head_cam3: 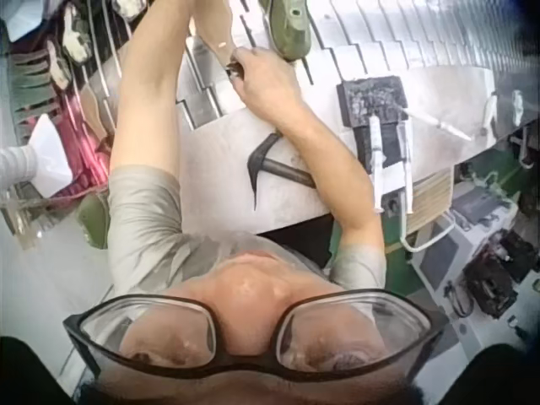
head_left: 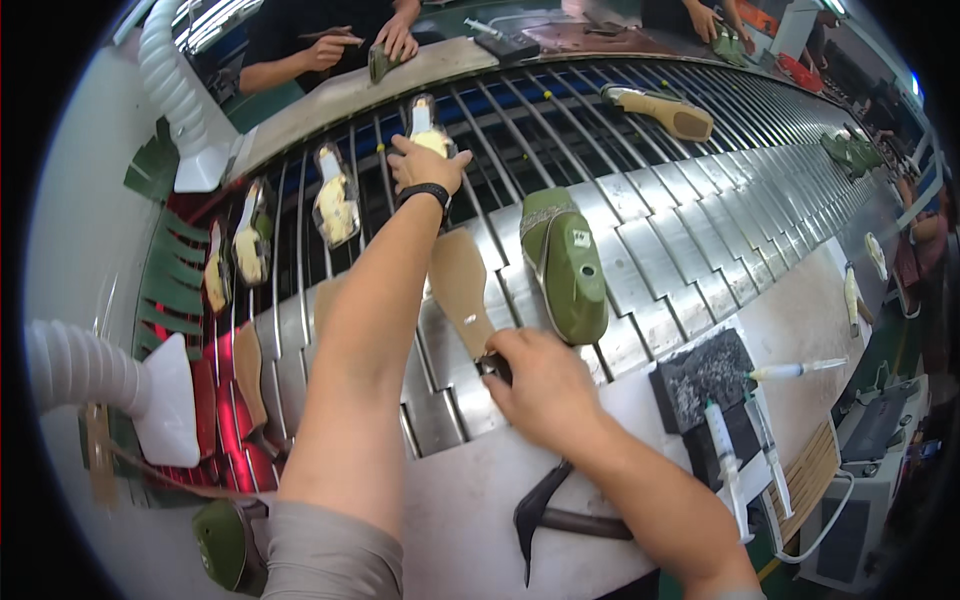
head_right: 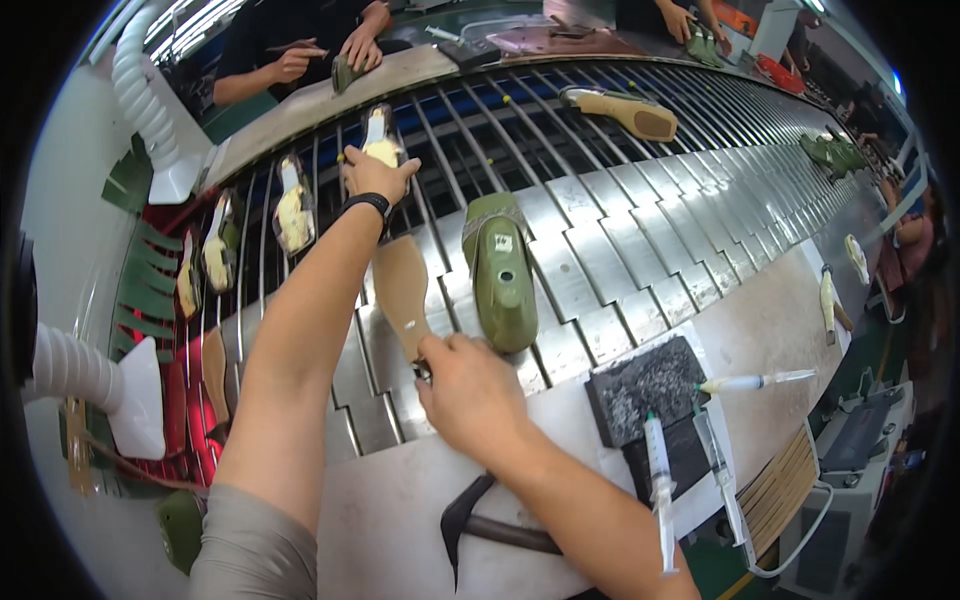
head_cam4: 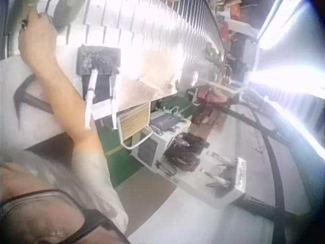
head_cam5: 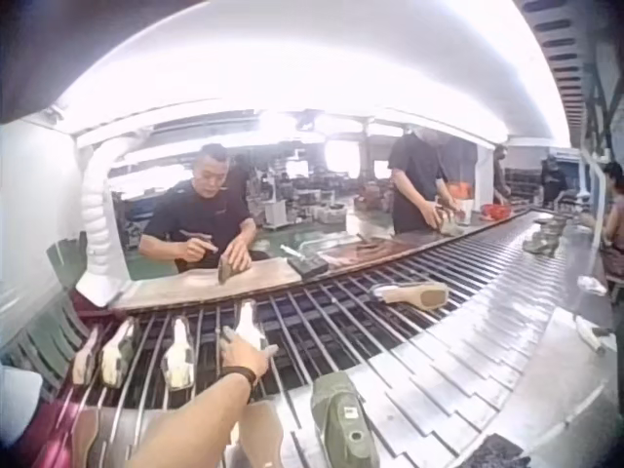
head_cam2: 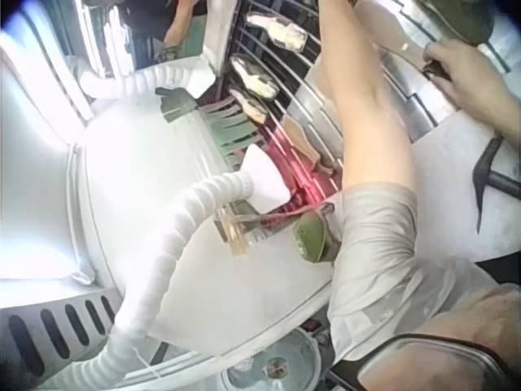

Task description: The person attaches outsoles to heeled shoes on lasts by hand and taps around the edges and heels using a hammer to secure them.

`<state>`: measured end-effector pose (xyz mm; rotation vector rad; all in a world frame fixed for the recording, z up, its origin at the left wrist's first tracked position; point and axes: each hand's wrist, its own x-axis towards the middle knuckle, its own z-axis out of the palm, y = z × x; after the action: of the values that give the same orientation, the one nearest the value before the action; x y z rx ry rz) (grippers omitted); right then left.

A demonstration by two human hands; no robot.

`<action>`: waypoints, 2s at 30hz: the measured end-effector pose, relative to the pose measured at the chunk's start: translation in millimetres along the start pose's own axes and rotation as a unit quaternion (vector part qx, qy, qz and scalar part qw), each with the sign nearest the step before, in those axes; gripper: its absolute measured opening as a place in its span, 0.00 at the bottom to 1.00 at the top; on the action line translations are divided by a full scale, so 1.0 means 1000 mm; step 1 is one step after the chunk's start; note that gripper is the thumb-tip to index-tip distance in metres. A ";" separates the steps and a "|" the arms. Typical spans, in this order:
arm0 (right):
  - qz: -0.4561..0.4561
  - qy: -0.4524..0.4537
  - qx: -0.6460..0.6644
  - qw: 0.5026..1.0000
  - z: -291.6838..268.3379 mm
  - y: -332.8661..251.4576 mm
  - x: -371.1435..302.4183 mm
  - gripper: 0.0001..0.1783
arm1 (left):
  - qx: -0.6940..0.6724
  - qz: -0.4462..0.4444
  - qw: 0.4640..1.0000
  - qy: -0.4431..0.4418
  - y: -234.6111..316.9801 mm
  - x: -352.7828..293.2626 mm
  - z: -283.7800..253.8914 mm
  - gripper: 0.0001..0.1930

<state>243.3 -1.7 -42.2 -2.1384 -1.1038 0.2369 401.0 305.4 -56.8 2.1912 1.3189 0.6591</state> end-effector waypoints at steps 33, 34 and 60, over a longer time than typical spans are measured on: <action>0.021 0.095 0.450 0.888 0.045 -0.084 -0.225 0.23 | -0.104 0.106 0.987 -0.062 -0.270 -0.506 -0.415 0.23; 0.001 0.104 0.378 0.920 0.032 -0.077 -0.229 0.25 | -0.110 0.127 0.986 -0.004 -0.265 -0.506 -0.415 0.16; 0.053 0.112 0.326 0.937 0.034 -0.127 -0.228 0.22 | -0.089 0.544 0.832 -0.060 -0.255 -0.535 -0.366 0.15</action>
<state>5.7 -111.0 -17.5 -1.5770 -0.6531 0.3446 -218.4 -10.5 -19.4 2.6189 -0.2005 0.9373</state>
